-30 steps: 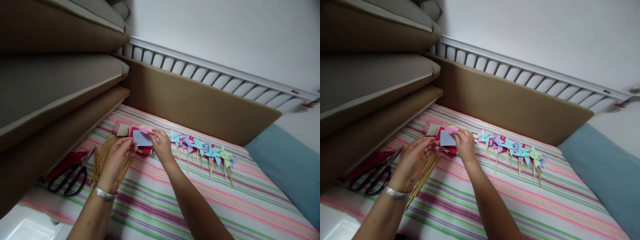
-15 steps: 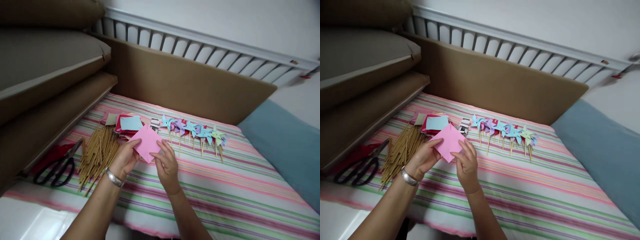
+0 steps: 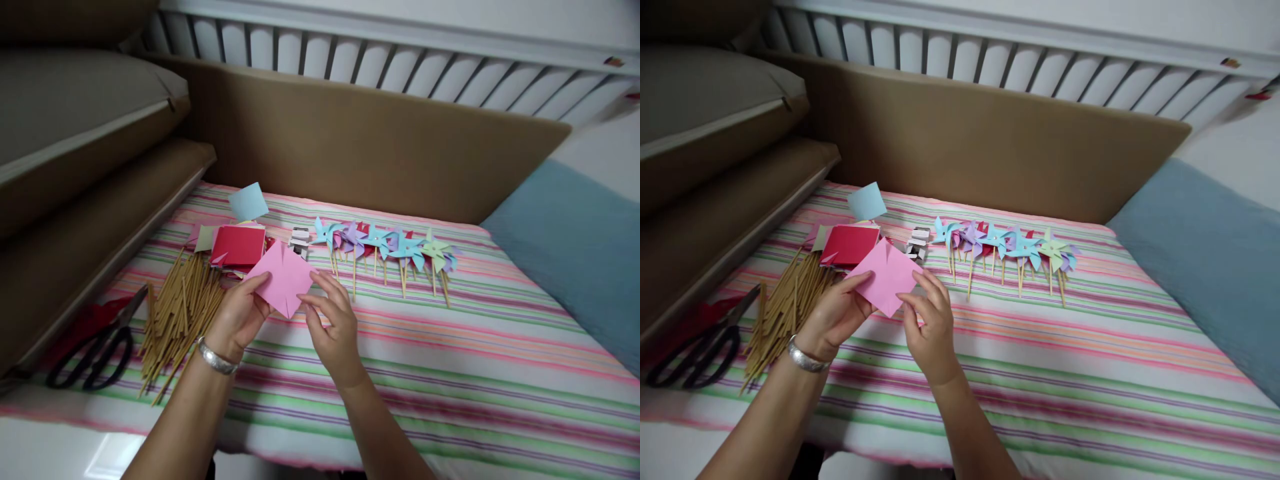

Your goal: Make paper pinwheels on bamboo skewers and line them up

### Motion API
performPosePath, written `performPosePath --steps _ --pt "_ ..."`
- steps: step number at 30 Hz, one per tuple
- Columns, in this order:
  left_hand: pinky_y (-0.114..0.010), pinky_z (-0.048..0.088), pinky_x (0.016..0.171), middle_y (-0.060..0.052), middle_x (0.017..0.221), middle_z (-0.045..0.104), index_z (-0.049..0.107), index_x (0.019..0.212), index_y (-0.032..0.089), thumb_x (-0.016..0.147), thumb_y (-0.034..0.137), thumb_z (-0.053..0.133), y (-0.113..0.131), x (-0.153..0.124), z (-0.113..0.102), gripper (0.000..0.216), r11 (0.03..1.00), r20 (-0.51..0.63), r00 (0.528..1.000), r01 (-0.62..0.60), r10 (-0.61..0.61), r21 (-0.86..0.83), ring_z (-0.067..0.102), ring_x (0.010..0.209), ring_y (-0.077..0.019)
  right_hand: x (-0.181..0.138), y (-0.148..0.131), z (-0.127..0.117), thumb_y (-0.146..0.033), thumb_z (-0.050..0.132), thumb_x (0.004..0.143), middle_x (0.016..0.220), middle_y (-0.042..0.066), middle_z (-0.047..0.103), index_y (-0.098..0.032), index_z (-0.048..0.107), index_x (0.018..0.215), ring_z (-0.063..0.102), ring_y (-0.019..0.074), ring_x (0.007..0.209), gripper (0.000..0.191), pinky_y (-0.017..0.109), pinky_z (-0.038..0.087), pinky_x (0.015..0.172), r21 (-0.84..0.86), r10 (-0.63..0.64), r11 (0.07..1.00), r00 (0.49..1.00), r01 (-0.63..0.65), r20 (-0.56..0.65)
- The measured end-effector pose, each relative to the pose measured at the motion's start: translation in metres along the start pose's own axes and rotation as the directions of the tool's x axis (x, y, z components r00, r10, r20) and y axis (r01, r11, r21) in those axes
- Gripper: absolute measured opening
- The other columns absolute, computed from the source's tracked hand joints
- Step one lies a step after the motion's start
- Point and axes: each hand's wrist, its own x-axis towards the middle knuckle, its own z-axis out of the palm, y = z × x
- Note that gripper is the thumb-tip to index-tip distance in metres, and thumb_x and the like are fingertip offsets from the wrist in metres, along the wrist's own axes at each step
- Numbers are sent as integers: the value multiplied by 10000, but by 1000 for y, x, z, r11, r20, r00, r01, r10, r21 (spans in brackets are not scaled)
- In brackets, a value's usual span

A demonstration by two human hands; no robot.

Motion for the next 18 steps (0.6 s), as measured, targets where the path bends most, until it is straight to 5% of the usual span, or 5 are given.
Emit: performPosePath --steps 8,18 --pt "-283 567 665 -101 879 729 636 1003 76 794 75 523 4 -3 -2 238 1000 -25 1000 -8 8 -3 685 741 -179 -3 -6 2 -126 528 800 1299 65 523 -242 652 966 374 275 1292 237 512 369 1018 13 -30 1000 992 28 126" --pt "-312 570 702 -122 912 723 628 1038 76 783 91 539 8 0 -10 271 1000 7 1000 -11 11 0 688 788 -209 -6 -8 13 -123 523 812 1293 68 522 -247 657 951 377 272 1284 230 513 377 1008 -24 -52 998 991 55 127"
